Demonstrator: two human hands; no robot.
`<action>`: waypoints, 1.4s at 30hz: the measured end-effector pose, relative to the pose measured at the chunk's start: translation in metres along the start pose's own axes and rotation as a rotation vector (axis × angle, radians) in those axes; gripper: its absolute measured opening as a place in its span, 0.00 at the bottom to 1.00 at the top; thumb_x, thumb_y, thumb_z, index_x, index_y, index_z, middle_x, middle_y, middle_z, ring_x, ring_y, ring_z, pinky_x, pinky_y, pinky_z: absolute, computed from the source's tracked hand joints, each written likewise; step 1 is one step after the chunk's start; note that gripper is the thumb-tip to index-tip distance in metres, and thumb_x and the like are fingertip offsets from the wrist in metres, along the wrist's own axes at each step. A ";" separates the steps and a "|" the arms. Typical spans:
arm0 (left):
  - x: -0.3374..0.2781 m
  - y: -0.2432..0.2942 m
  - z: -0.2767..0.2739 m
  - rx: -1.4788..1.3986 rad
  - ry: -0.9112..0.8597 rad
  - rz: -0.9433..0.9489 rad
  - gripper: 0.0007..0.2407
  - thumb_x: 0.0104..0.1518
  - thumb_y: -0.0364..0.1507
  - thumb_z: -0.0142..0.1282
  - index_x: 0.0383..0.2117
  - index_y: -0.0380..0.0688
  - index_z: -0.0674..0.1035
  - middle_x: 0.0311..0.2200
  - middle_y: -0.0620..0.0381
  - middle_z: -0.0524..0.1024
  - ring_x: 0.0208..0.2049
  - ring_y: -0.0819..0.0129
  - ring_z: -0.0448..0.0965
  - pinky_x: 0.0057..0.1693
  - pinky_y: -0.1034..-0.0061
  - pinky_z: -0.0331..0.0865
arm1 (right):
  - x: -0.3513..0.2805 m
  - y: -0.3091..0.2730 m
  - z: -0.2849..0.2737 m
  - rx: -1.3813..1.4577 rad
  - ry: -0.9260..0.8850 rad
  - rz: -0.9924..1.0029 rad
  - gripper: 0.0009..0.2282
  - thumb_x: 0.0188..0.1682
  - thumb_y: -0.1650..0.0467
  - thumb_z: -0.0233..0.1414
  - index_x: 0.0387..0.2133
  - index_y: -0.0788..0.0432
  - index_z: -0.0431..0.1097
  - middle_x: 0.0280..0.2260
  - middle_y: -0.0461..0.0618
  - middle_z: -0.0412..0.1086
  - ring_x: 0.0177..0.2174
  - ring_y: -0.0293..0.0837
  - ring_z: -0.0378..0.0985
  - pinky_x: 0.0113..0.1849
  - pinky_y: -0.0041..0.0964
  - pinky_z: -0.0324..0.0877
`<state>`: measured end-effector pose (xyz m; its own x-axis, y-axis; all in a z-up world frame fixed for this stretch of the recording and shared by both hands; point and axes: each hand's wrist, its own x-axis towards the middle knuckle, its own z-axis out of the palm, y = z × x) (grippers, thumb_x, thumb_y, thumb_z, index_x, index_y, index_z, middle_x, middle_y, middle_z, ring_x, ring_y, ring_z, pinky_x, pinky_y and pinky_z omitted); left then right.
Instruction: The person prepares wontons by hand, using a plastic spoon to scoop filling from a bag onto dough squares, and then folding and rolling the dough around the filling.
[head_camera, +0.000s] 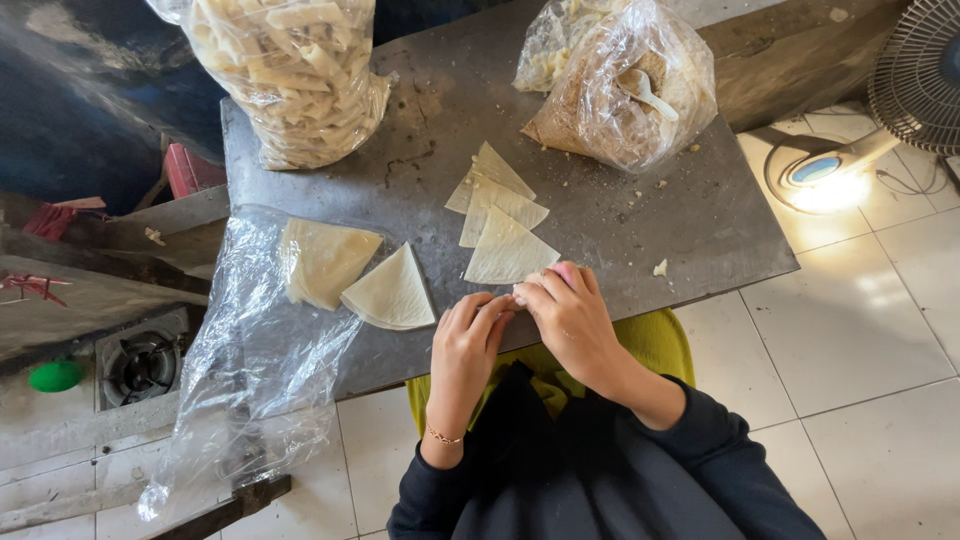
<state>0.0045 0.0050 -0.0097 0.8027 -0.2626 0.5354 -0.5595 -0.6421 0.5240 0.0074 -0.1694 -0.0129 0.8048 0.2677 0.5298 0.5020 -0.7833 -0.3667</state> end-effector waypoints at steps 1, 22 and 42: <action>-0.001 0.001 0.000 0.002 -0.002 0.001 0.10 0.54 0.23 0.63 0.42 0.42 0.81 0.38 0.55 0.77 0.36 0.57 0.78 0.45 0.66 0.71 | 0.000 0.001 -0.001 0.015 -0.009 0.016 0.07 0.47 0.75 0.56 0.39 0.59 0.75 0.41 0.46 0.74 0.45 0.49 0.70 0.49 0.44 0.64; 0.002 0.008 -0.003 0.049 -0.013 0.001 0.10 0.54 0.24 0.65 0.42 0.40 0.83 0.34 0.55 0.74 0.35 0.59 0.75 0.44 0.67 0.70 | -0.051 0.014 -0.010 -0.026 0.283 0.126 0.22 0.45 0.83 0.52 0.53 0.55 0.74 0.58 0.54 0.62 0.57 0.52 0.66 0.58 0.48 0.57; 0.137 -0.043 -0.113 0.425 0.463 0.125 0.06 0.71 0.33 0.63 0.38 0.48 0.81 0.37 0.59 0.78 0.40 0.65 0.75 0.43 0.76 0.74 | -0.092 0.057 -0.030 0.102 0.577 0.293 0.10 0.52 0.84 0.53 0.42 0.62 0.76 0.54 0.54 0.62 0.46 0.45 0.69 0.45 0.35 0.71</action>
<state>0.1156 0.0781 0.1157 0.5112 -0.0764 0.8561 -0.4359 -0.8815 0.1816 -0.0478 -0.2560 -0.0598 0.6277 -0.3152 0.7118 0.3382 -0.7131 -0.6141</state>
